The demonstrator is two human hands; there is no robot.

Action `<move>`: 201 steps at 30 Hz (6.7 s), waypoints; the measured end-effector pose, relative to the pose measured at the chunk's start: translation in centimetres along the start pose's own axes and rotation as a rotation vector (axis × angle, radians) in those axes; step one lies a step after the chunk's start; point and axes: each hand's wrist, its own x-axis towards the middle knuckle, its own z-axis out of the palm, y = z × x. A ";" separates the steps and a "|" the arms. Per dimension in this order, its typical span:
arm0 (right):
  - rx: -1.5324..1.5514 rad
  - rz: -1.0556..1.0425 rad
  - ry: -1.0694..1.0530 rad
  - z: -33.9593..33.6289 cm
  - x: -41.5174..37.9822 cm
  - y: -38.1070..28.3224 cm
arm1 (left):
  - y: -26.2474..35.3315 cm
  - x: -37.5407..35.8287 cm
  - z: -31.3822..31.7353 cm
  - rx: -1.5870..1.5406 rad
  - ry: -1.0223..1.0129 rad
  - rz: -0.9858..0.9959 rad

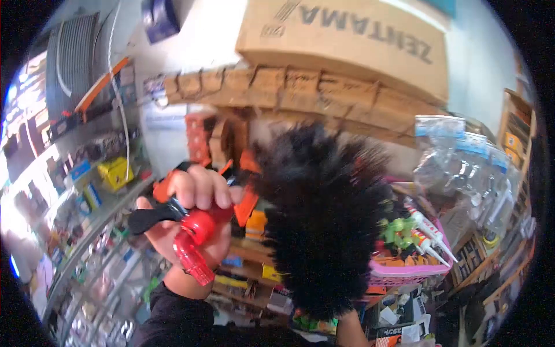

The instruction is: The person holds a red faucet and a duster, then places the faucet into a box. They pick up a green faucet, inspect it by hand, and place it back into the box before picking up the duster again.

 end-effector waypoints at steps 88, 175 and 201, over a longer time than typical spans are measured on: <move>0.232 0.990 -0.066 8.5 -8.4 -5.5 | -1.6 -15.9 -20.5 -0.714 0.873 -0.882; 0.156 0.915 -0.140 8.6 -5.1 -6.7 | 1.5 -17.3 -22.8 -0.778 0.742 -0.682; 0.127 0.933 -0.187 9.1 -6.6 -6.6 | -0.2 -17.9 -23.0 -0.927 0.585 -0.634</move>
